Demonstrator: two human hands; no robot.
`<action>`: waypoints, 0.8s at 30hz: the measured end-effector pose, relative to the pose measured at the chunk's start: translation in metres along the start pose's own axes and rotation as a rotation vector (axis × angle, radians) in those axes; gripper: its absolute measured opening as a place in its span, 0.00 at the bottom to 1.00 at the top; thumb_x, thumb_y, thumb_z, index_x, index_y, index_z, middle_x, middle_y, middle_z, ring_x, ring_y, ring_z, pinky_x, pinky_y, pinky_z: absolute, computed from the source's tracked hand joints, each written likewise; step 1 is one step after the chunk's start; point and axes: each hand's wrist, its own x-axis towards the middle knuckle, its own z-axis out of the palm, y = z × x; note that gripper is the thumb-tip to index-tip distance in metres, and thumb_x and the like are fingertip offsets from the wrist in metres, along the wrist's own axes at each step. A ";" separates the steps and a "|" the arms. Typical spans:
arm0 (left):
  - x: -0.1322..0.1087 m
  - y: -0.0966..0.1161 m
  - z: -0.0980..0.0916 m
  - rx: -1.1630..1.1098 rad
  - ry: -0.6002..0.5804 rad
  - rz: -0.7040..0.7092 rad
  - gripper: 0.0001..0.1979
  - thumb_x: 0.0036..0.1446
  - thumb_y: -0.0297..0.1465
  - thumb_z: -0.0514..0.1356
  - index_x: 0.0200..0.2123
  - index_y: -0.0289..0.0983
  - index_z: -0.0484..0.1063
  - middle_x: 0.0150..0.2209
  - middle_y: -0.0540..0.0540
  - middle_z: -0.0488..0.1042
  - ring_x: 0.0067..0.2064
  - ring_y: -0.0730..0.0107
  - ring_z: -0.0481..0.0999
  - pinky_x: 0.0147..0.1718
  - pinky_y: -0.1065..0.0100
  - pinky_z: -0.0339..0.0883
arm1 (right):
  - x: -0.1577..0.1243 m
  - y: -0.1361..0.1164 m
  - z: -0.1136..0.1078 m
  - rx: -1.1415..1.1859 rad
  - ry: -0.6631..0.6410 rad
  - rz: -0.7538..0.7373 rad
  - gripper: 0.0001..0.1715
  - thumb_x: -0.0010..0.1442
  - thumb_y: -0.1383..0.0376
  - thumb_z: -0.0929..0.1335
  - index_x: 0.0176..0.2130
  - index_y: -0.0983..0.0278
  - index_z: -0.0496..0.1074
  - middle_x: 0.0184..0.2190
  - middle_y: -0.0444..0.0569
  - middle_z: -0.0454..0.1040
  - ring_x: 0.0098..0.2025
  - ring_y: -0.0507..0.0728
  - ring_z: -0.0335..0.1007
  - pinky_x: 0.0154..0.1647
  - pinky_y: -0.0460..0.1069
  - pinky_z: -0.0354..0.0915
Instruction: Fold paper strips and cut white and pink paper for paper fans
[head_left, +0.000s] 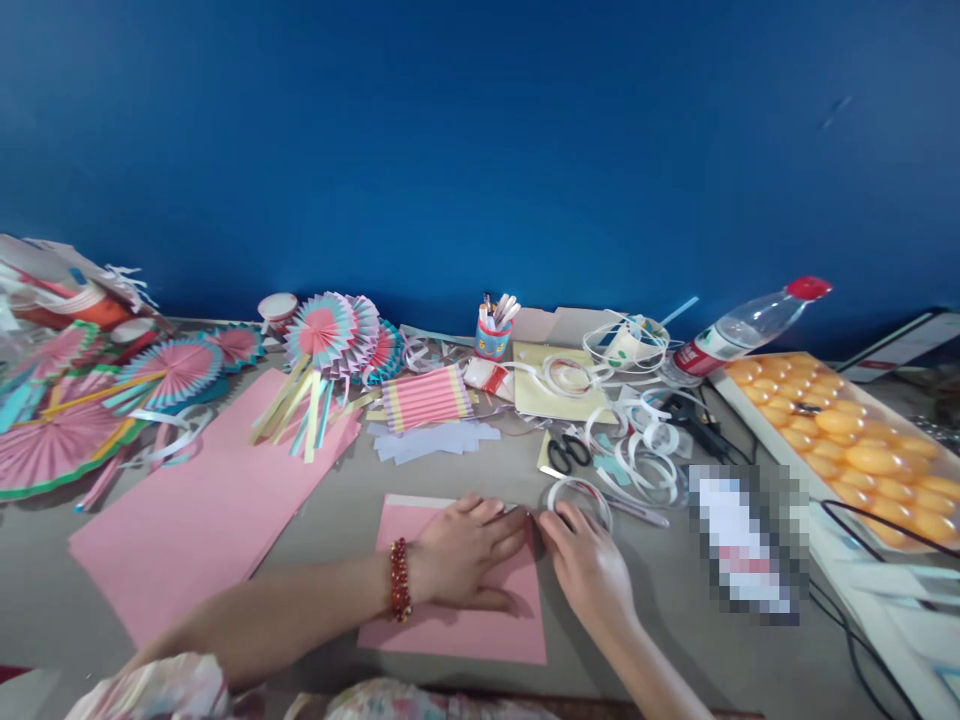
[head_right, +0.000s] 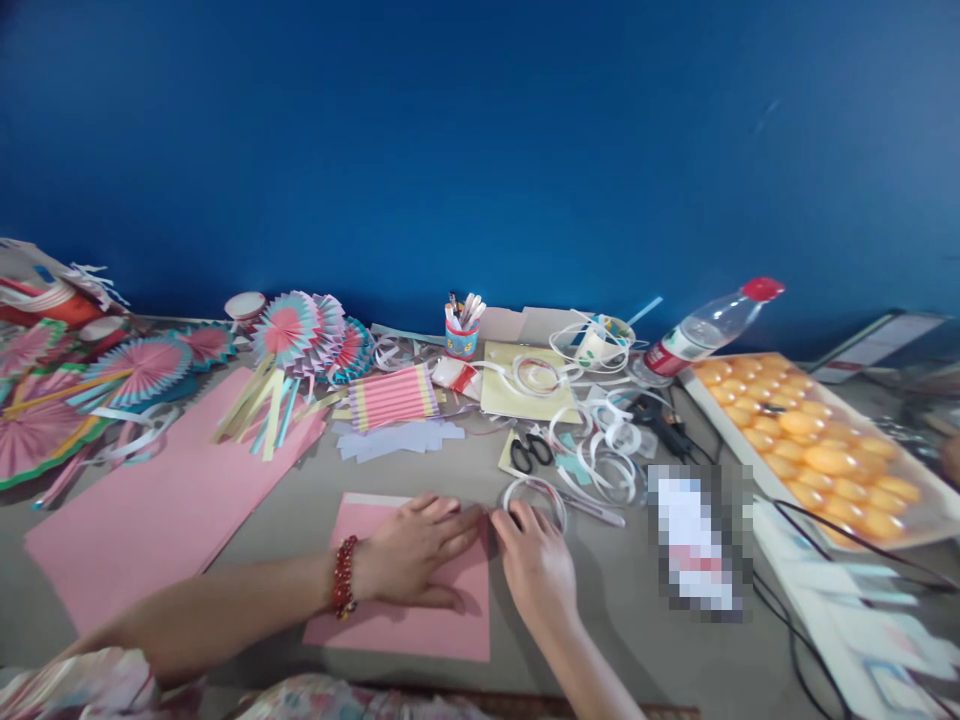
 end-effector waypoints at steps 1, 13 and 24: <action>0.000 0.000 0.000 0.001 0.002 -0.003 0.42 0.59 0.62 0.43 0.58 0.34 0.66 0.63 0.40 0.64 0.55 0.56 0.65 0.52 0.59 0.57 | 0.000 0.000 0.000 0.015 -0.004 0.005 0.14 0.60 0.74 0.62 0.39 0.60 0.73 0.39 0.50 0.72 0.37 0.58 0.69 0.36 0.50 0.59; -0.002 0.002 0.002 -0.009 0.006 -0.026 0.43 0.60 0.62 0.41 0.61 0.33 0.64 0.64 0.39 0.62 0.56 0.55 0.64 0.53 0.58 0.55 | -0.004 0.001 -0.001 0.107 0.001 0.028 0.15 0.61 0.73 0.61 0.40 0.61 0.73 0.39 0.51 0.72 0.39 0.59 0.68 0.39 0.50 0.62; -0.003 0.003 0.004 -0.023 -0.005 -0.042 0.45 0.58 0.63 0.42 0.62 0.34 0.62 0.64 0.39 0.62 0.58 0.53 0.64 0.53 0.58 0.55 | -0.003 -0.001 -0.005 0.130 0.067 0.024 0.15 0.62 0.72 0.60 0.39 0.62 0.74 0.38 0.51 0.73 0.39 0.58 0.70 0.39 0.50 0.64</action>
